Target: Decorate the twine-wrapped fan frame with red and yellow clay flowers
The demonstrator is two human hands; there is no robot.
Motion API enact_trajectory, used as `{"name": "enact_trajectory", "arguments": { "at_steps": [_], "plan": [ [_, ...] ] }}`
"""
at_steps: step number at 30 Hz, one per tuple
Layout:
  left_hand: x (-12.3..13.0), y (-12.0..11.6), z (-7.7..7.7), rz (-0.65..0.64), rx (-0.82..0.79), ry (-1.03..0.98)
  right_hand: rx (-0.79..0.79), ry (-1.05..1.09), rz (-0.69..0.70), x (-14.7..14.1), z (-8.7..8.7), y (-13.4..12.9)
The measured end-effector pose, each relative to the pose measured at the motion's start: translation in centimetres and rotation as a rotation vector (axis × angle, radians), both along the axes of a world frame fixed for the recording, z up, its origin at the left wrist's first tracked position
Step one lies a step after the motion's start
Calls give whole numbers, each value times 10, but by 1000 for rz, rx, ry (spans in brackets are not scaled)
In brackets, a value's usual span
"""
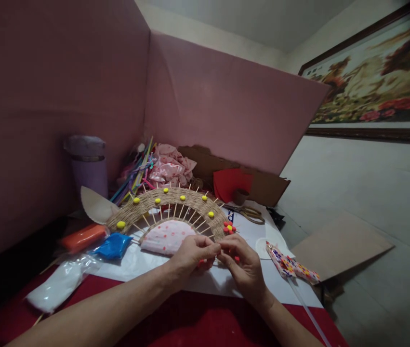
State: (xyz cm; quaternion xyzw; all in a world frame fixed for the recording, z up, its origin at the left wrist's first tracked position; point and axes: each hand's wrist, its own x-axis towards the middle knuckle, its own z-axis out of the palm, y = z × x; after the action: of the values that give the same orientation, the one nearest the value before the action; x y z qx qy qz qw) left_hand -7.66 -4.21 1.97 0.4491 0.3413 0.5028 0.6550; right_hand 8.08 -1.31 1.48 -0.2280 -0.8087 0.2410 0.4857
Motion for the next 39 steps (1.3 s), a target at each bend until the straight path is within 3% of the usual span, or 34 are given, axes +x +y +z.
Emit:
{"name": "enact_trajectory", "arguments": {
  "at_steps": [10,26,39],
  "plan": [
    [0,2,-2,45,-23,-40,-44,-17,13,-2,2,-1],
    [1,-1,-2,64,-28,74,-26,27,-2,-2,7,-2],
    [1,1,2,72,-87,-5,-43,19,-7,-4,5,-1]
  ]
}}
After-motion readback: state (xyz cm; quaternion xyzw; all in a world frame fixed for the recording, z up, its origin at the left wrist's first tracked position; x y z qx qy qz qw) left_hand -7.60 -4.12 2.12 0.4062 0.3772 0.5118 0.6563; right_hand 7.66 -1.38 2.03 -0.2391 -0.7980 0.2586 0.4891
